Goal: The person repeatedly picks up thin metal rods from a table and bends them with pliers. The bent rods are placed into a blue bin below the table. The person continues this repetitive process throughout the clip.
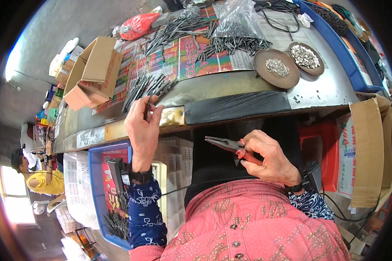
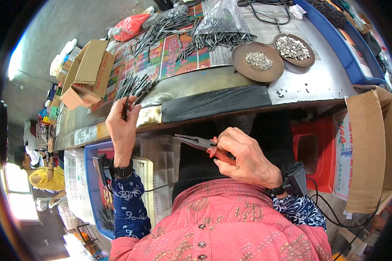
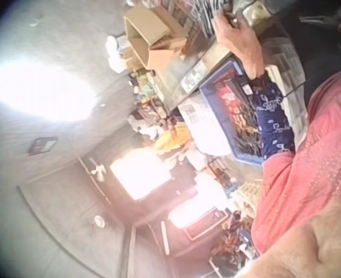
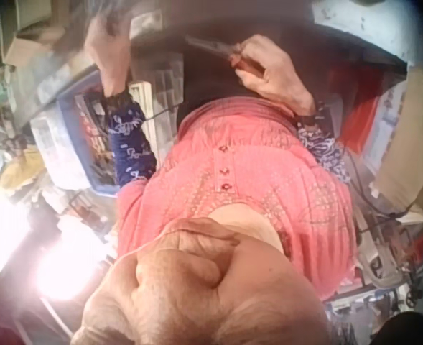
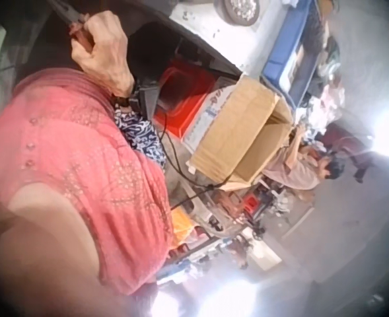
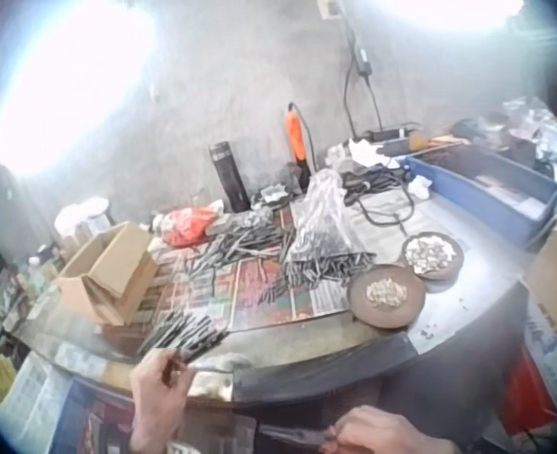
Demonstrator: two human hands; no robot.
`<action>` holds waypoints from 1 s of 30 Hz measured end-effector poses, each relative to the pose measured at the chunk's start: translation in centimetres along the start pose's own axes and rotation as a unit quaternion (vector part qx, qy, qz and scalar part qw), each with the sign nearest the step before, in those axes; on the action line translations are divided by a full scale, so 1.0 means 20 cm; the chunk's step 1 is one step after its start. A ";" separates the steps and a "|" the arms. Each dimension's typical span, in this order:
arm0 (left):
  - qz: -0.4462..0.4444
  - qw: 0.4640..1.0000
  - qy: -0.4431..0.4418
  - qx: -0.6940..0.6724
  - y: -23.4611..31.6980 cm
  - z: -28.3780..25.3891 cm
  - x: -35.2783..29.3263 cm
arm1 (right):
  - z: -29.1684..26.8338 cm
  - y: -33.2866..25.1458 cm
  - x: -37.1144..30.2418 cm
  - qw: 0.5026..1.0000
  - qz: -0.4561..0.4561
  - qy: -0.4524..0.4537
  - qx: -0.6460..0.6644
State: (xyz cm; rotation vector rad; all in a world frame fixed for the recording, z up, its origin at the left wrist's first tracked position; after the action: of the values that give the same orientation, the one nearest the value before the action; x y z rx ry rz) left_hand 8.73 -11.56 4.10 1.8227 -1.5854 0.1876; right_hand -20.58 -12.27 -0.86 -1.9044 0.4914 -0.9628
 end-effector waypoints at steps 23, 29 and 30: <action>0.110 0.973 0.061 0.194 -0.07 0.13 0.17 | 0.00 0.05 0.01 1.000 -0.005 0.009 -0.011; -0.036 0.995 -0.001 -0.092 0.10 0.01 0.03 | -0.05 -0.06 0.04 0.992 -0.064 0.053 -0.094; -0.065 0.986 -0.063 -0.140 0.14 0.00 -0.03 | -0.05 -0.08 0.04 0.988 -0.078 0.061 -0.120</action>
State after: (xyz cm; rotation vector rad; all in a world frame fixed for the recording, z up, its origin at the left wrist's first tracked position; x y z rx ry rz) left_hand 6.08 -11.07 4.99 1.7352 -1.4863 -0.2039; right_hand -20.95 -12.64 1.12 -2.1334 0.5571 -1.1711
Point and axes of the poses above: each hand's wrist, its own x-axis towards the middle knuckle, its own z-axis out of the palm, y = z × x, the point moved 5 cm from there along x, towards the middle knuckle, and after that the axes turned 12 degrees about x, right-handed, at the moved point
